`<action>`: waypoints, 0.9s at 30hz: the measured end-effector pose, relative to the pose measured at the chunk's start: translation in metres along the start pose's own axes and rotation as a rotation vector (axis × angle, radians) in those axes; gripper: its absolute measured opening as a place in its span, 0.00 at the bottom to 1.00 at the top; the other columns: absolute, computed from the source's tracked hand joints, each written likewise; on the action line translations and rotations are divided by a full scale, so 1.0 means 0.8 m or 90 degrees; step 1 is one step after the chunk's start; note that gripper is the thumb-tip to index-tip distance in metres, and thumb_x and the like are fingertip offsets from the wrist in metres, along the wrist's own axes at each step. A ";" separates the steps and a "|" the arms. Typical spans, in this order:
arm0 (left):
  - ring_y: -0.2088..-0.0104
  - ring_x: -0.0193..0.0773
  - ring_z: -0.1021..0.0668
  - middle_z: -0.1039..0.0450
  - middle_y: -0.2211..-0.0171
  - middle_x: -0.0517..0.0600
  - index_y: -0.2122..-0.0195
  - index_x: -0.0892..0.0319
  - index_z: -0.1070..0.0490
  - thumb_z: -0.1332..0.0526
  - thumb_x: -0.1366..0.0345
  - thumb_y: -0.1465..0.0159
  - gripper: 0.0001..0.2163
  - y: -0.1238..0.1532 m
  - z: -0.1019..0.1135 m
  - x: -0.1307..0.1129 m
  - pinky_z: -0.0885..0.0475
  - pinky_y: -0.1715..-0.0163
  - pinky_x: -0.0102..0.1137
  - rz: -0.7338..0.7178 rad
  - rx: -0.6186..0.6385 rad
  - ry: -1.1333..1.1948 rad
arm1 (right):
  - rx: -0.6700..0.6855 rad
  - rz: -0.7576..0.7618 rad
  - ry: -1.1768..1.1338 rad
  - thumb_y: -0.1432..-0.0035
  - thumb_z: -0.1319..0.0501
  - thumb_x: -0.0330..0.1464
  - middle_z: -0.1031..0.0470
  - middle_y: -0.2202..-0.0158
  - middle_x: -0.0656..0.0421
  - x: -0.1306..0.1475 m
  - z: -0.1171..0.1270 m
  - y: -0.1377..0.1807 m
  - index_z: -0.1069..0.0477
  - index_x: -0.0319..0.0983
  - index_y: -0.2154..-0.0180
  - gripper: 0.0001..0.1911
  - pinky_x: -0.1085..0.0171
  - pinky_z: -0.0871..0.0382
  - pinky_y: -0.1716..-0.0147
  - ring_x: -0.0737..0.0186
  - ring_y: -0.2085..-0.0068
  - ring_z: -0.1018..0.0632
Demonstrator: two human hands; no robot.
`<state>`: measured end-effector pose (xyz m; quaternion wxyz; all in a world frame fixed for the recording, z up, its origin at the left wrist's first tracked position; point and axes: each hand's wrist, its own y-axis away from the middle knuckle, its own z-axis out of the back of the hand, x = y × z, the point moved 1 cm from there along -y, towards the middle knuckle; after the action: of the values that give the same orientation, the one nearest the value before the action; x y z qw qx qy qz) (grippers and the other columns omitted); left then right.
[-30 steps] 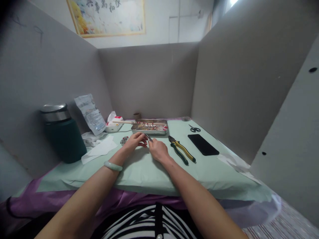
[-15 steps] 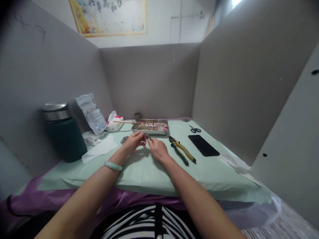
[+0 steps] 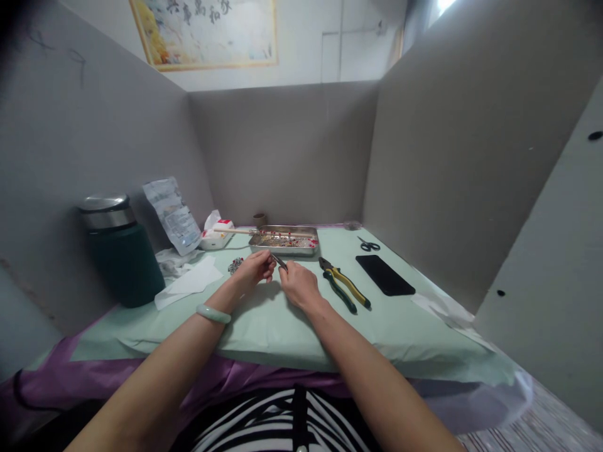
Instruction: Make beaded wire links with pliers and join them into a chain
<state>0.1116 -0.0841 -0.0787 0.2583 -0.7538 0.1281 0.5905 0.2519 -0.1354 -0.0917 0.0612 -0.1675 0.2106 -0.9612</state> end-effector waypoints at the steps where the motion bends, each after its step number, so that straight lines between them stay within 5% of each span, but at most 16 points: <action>1: 0.84 0.26 0.38 0.39 0.78 0.43 0.75 0.60 0.39 0.38 0.51 0.43 0.17 0.000 0.001 0.000 0.33 0.85 0.26 0.006 0.002 0.008 | -0.004 0.003 0.008 0.34 0.55 0.39 0.23 0.63 0.55 0.000 0.000 0.000 0.31 0.39 0.61 0.18 0.65 0.48 0.71 0.59 0.64 0.25; 11: 0.86 0.25 0.40 0.40 0.81 0.42 0.74 0.60 0.40 0.39 0.55 0.41 0.14 0.001 0.002 -0.001 0.37 0.88 0.24 0.048 0.004 0.071 | -0.014 0.009 0.027 0.34 0.55 0.39 0.23 0.65 0.54 0.003 -0.001 0.001 0.32 0.38 0.62 0.17 0.64 0.48 0.71 0.59 0.66 0.25; 21: 0.84 0.25 0.37 0.36 0.77 0.44 0.74 0.61 0.38 0.38 0.55 0.42 0.15 -0.001 -0.001 -0.001 0.33 0.85 0.26 -0.014 0.024 0.053 | 0.055 -0.008 -0.219 0.36 0.54 0.36 0.24 0.71 0.57 -0.003 -0.006 -0.010 0.31 0.38 0.71 0.18 0.67 0.47 0.72 0.63 0.69 0.27; 27: 0.83 0.27 0.36 0.36 0.76 0.45 0.73 0.62 0.37 0.39 0.55 0.42 0.14 0.000 -0.003 -0.003 0.32 0.83 0.28 -0.029 0.035 0.044 | -0.041 0.001 -0.075 0.36 0.53 0.38 0.24 0.68 0.56 -0.004 -0.001 -0.005 0.32 0.39 0.66 0.15 0.65 0.51 0.73 0.61 0.68 0.27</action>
<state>0.1132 -0.0858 -0.0763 0.2876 -0.7689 0.1362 0.5546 0.2546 -0.1310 -0.0921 0.0684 -0.2255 0.2378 -0.9423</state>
